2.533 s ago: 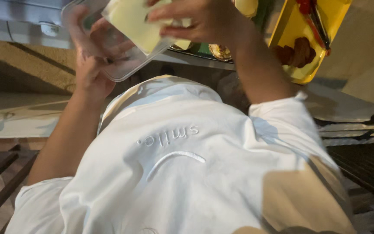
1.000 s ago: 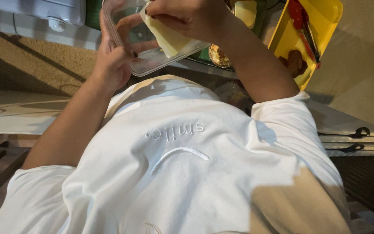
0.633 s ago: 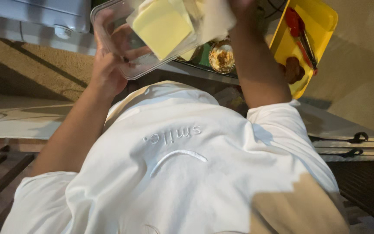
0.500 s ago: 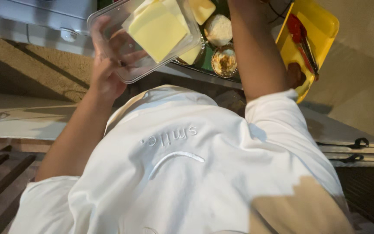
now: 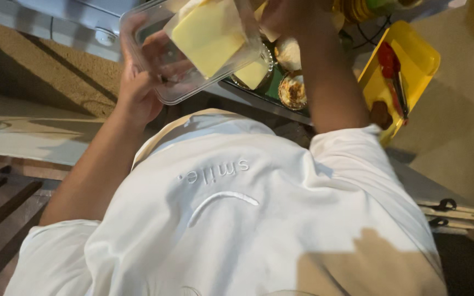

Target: The person assembles tacos by spreading a yellow sauce into tortilla shells, placing slices of cheese on top, and adding cooked meat patties using tongs. The assembled tacos remain on a tray in the prep area.

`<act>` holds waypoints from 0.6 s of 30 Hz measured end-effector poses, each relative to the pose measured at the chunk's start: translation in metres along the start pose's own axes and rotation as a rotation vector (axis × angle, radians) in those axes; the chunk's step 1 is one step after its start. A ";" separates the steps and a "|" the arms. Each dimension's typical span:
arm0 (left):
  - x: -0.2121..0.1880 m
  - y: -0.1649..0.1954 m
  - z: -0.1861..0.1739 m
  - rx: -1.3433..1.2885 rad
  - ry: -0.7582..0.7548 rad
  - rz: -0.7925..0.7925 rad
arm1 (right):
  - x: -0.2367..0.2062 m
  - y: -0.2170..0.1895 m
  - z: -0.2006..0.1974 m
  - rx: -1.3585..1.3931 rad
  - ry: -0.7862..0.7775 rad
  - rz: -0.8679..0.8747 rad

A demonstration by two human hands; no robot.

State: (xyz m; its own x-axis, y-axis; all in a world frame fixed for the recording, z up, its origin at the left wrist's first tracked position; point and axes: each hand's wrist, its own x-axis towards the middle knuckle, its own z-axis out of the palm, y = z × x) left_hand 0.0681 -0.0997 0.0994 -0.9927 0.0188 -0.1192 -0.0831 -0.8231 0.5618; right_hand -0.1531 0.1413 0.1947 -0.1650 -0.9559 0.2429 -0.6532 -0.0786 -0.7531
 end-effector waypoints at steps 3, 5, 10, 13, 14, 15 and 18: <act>0.003 -0.002 0.011 -0.070 -0.017 -0.055 | 0.007 -0.024 0.005 -0.040 -0.168 -0.067; 0.007 0.001 0.021 -0.074 -0.046 -0.070 | 0.005 -0.037 0.001 -0.035 -0.180 -0.047; 0.011 -0.005 0.047 -0.044 -0.125 -0.074 | -0.020 -0.056 -0.011 -0.099 -0.174 -0.007; 0.009 -0.009 0.058 0.015 -0.190 -0.089 | -0.037 -0.062 -0.010 -0.182 -0.166 0.002; 0.009 -0.010 0.061 0.009 -0.202 -0.109 | -0.042 -0.064 -0.009 -0.194 -0.163 -0.006; 0.009 -0.010 0.065 0.012 -0.200 -0.124 | -0.046 -0.066 -0.010 -0.206 -0.159 -0.015; 0.010 -0.011 0.078 0.035 -0.170 -0.161 | -0.056 -0.073 -0.012 -0.210 -0.124 -0.024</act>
State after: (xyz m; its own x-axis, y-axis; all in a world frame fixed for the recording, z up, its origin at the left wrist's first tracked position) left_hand 0.0527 -0.0458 0.1560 -0.9667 0.2459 -0.0711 -0.2411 -0.7819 0.5749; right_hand -0.1046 0.2038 0.2434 -0.0640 -0.9829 0.1725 -0.7975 -0.0535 -0.6009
